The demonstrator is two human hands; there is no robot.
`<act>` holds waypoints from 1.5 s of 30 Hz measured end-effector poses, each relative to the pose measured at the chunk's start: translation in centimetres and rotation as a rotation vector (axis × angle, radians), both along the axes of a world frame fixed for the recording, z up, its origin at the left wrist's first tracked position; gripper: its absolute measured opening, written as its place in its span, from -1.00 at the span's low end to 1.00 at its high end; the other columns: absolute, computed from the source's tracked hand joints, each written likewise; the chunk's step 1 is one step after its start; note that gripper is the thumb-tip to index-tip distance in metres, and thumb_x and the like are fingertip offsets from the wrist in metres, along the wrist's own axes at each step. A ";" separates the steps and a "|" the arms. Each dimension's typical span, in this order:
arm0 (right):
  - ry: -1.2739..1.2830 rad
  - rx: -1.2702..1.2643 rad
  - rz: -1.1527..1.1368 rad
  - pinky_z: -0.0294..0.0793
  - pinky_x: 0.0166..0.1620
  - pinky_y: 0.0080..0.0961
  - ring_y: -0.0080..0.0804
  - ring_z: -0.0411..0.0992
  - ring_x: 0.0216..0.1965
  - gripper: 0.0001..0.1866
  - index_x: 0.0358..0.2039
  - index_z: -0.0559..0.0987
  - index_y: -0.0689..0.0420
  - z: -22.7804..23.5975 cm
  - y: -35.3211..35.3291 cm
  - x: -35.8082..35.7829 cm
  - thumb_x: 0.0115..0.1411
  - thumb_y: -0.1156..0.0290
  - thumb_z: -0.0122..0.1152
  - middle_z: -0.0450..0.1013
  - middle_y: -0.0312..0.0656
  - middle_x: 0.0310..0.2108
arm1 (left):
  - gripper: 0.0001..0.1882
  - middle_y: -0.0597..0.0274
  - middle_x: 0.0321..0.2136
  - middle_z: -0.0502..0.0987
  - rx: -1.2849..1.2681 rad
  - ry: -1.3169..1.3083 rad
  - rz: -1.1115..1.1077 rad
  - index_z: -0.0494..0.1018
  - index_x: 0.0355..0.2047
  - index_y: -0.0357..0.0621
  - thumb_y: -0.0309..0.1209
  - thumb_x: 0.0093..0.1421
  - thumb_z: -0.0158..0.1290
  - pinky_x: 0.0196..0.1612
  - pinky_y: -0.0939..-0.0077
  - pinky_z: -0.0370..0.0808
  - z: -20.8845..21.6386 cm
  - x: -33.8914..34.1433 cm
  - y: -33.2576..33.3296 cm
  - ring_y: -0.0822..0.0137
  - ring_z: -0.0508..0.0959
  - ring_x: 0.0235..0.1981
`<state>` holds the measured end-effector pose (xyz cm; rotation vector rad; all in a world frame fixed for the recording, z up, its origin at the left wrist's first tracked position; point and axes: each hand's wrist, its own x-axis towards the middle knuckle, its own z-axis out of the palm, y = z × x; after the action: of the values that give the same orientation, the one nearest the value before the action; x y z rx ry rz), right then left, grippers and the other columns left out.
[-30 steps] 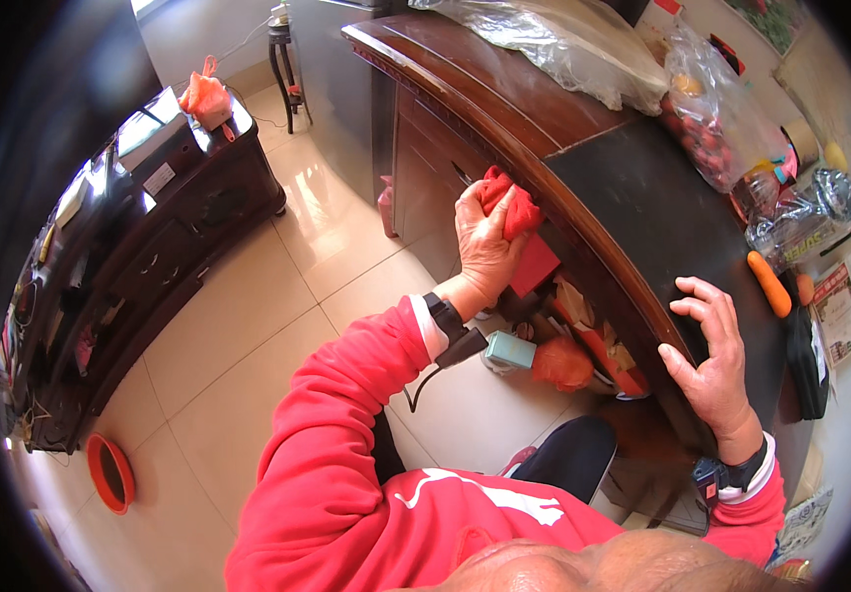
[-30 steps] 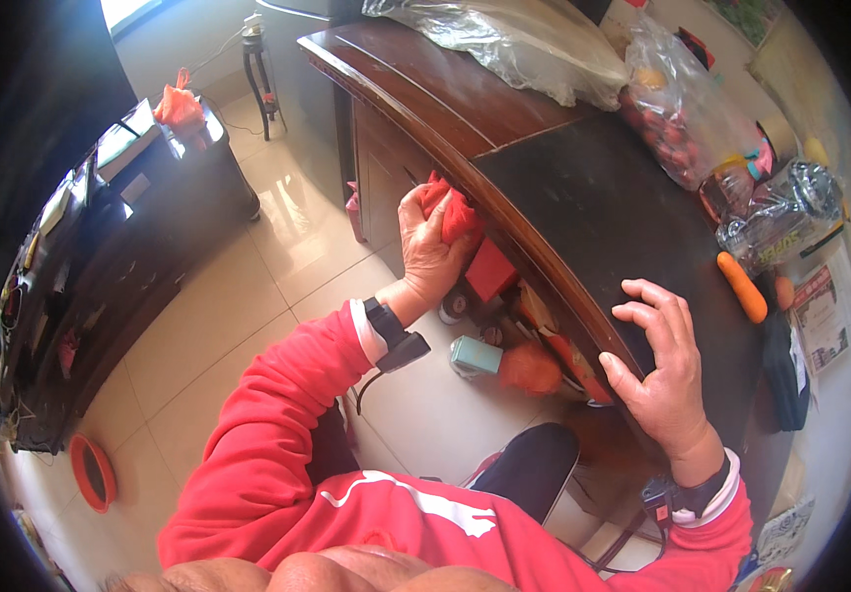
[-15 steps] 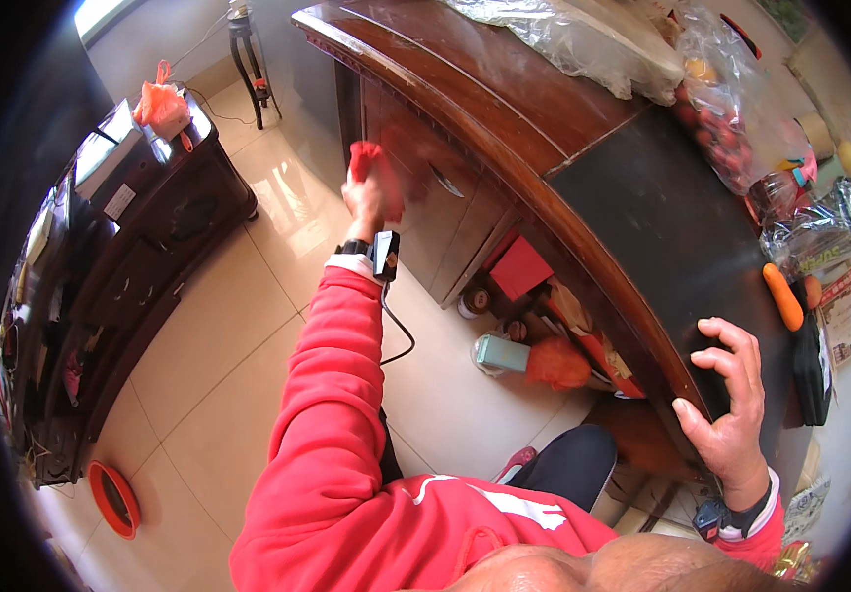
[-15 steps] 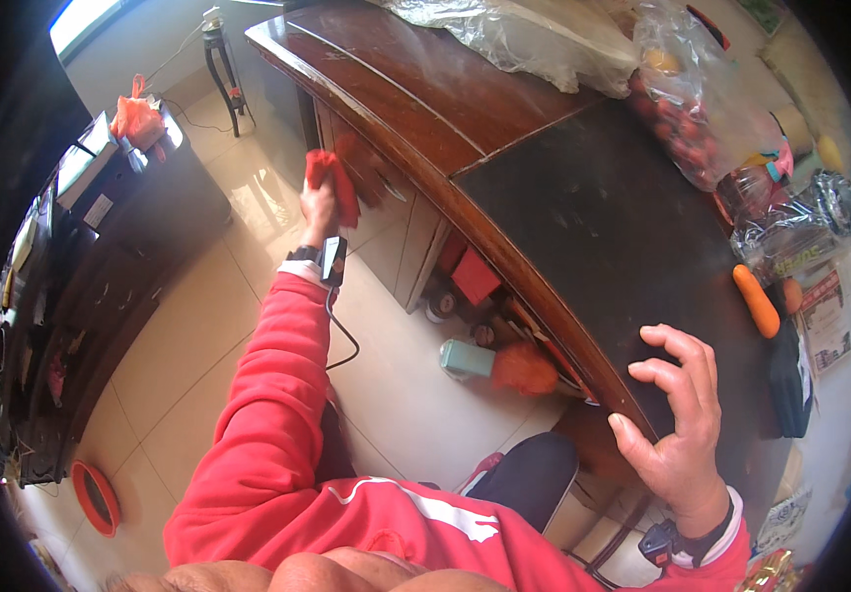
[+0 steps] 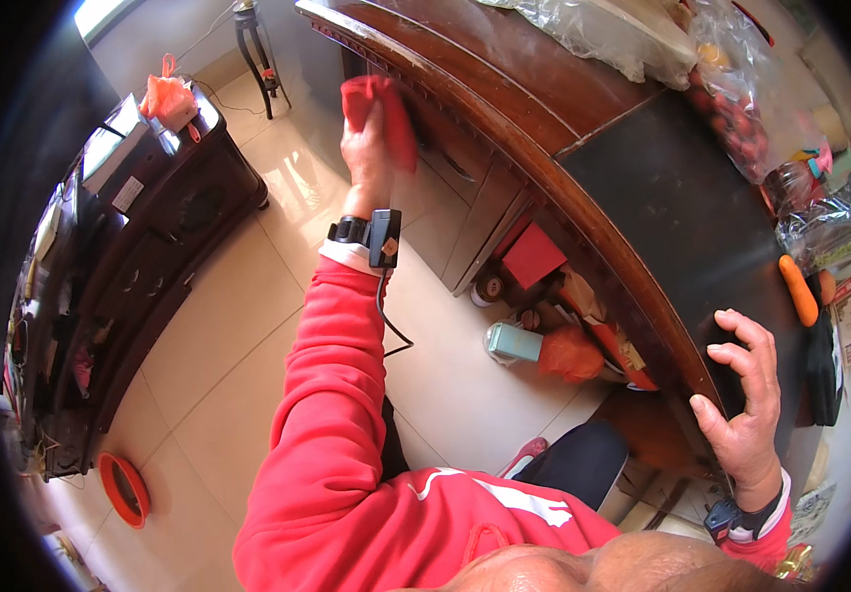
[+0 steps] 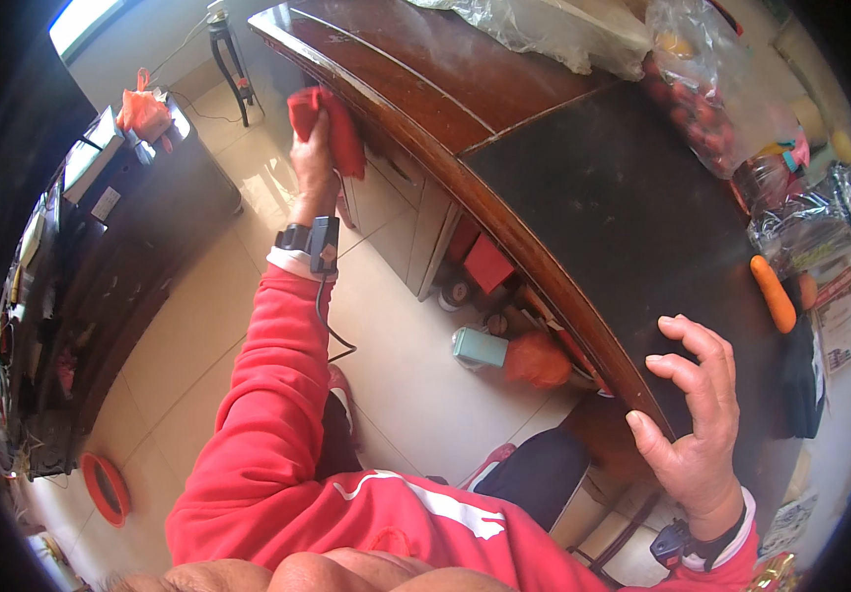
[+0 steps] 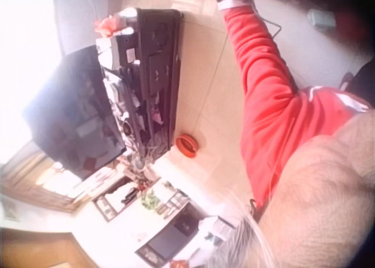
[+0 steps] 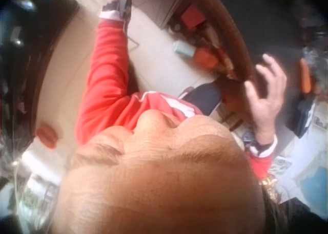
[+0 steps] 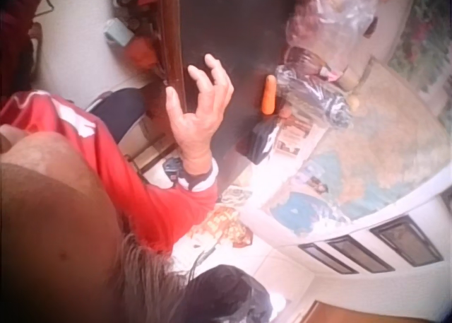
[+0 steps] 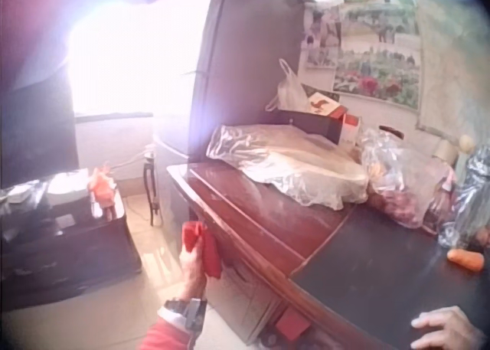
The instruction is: The person sits on the floor and wipes the interior and exterior surfaces of a wooden cabinet using a red cloth. They clean the inside of an open drawer, the cabinet sides, and the top surface, moving items slightly to reach different areas.
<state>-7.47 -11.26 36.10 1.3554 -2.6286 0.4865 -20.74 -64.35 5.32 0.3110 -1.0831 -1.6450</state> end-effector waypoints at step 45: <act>-0.051 0.128 -0.037 0.36 0.26 0.12 0.24 0.38 0.22 -0.47 -0.04 0.49 0.04 0.5 0.4 -0.8 -0.03 0.28 0.46 0.42 0.09 0.19 | -0.09 -0.31 0.13 0.57 0.295 -1.175 -0.074 0.54 0.14 -0.41 0.33 0.27 0.03 0.26 0.19 0.45 -26.3 0.0 1.7 -0.08 0.53 0.25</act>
<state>-8.30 -10.87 36.64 1.3435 -2.7639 0.3573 -20.70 -62.64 -20.98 1.5775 -1.6734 -1.6613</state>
